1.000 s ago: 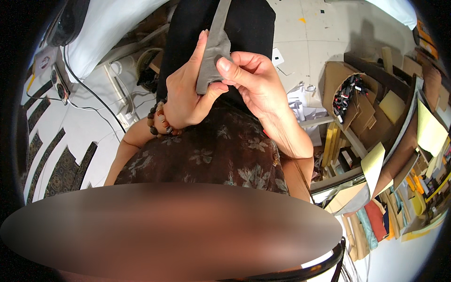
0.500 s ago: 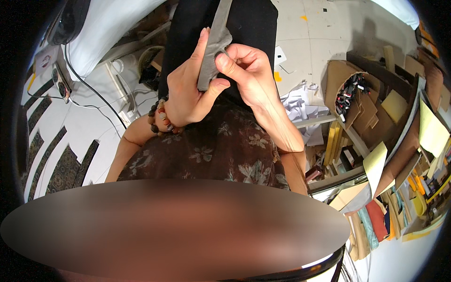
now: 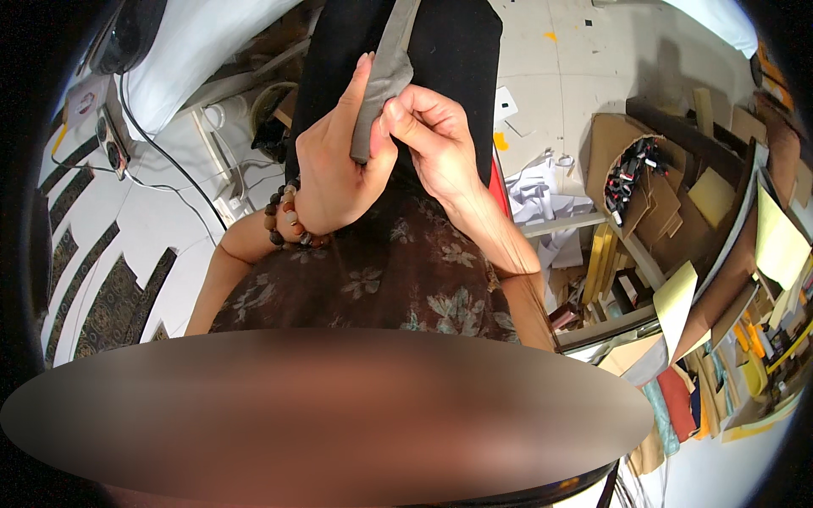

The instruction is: The person is sewing a piece of fabric onto a cardboard template. They use a needle and thread to stitch the fabric, then trim the excess with scissors. Finally, they iron the fabric to smooth it out.

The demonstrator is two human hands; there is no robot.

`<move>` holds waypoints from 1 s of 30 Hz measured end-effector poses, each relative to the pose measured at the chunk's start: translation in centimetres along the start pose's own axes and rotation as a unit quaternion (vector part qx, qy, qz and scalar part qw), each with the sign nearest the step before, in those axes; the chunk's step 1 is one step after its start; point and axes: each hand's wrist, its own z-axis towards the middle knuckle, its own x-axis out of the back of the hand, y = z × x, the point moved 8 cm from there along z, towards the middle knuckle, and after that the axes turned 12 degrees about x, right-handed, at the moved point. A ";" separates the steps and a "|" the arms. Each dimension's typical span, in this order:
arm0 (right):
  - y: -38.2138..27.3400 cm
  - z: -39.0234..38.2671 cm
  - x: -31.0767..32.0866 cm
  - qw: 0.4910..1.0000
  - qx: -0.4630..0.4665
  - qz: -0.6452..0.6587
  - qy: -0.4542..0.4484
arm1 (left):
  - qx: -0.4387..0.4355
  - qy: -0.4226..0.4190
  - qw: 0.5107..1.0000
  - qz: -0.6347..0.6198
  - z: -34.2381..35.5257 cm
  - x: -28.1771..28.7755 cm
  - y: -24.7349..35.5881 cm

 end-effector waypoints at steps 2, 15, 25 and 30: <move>0.0 0.0 -0.1 1.000 0.001 -0.019 -0.010 | 0.017 -0.002 1.000 -0.002 -0.1 -0.1 -0.2; -0.8 2.0 0.6 0.998 0.062 -0.033 0.005 | 0.005 0.014 0.999 -0.034 0.0 0.2 -0.1; -0.2 2.2 1.1 0.997 0.063 -0.010 0.038 | 0.058 -0.003 0.996 -0.064 0.4 -0.3 0.0; -0.1 2.1 1.2 0.995 0.094 -0.018 0.031 | 0.045 0.065 0.996 -0.042 0.4 -0.4 0.0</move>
